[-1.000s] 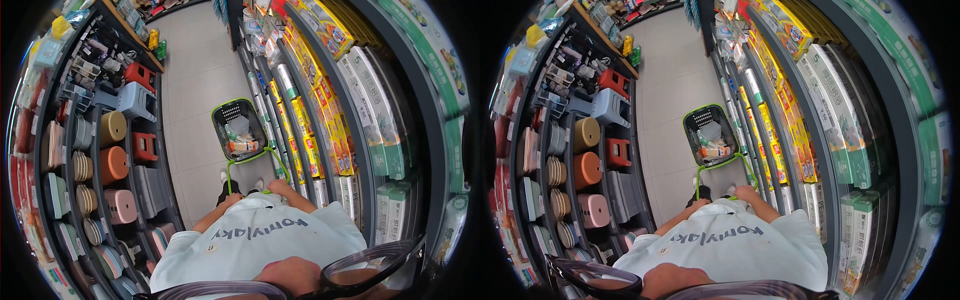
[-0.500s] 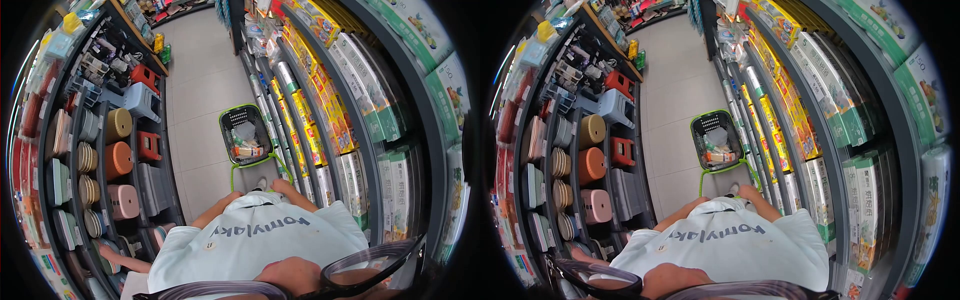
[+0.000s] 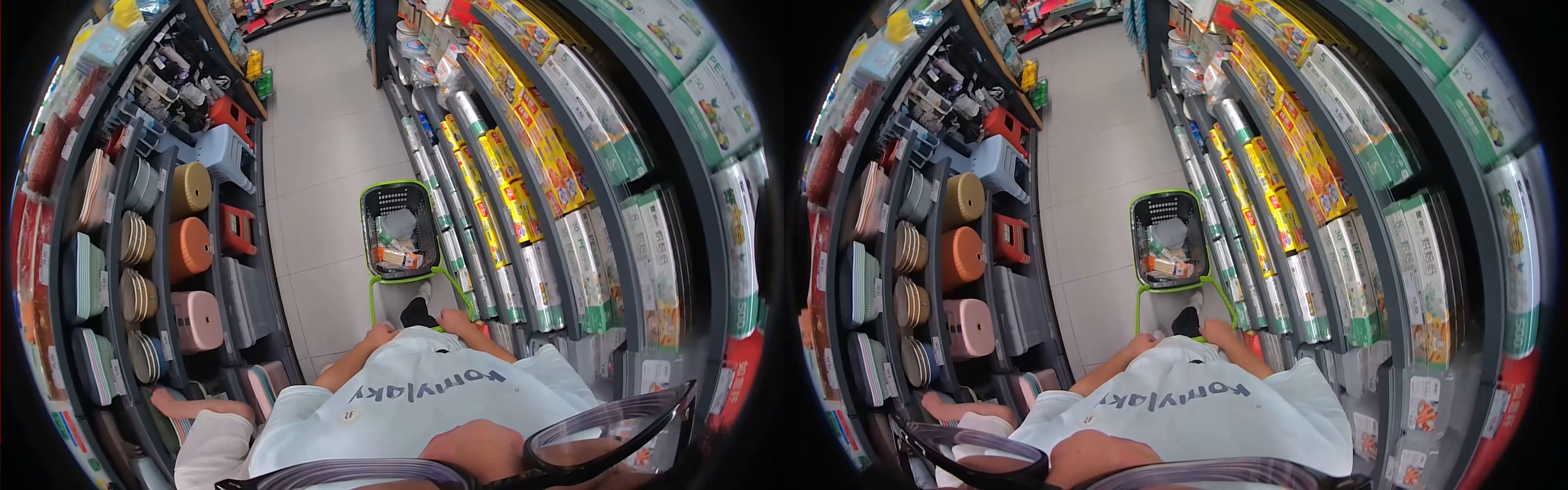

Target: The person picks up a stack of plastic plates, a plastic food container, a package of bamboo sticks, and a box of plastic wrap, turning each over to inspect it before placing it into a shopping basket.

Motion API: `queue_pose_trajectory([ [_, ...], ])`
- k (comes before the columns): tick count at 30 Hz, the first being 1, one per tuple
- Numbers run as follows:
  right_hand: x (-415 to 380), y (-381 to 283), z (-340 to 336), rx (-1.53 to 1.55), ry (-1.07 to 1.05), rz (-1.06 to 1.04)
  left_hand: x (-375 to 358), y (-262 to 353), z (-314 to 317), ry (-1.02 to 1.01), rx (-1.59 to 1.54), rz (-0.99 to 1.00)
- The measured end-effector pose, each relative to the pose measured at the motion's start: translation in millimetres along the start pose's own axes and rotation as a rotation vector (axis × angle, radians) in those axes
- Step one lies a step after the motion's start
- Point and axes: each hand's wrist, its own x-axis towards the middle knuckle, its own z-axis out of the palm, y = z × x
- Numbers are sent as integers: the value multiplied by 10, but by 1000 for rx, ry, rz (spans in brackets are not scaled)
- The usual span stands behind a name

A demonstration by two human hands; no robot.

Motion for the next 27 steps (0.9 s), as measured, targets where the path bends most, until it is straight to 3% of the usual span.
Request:
queue_pose_trajectory([
  [2, -164, -37, 181, 6, 39, 20, -167, -5, 103, 20, 122, -25],
  [13, -740, -133, 619, 60, 212, 9, -468, -147, 484, -48, 98, -188],
  [23, -1030, 409, 707, 145, 196, -204, -617, 142, 777, 41, 80, -220],
  [27, -1136, 686, 823, 143, 236, -246, -547, 215, 1043, -17, 106, -230],
])
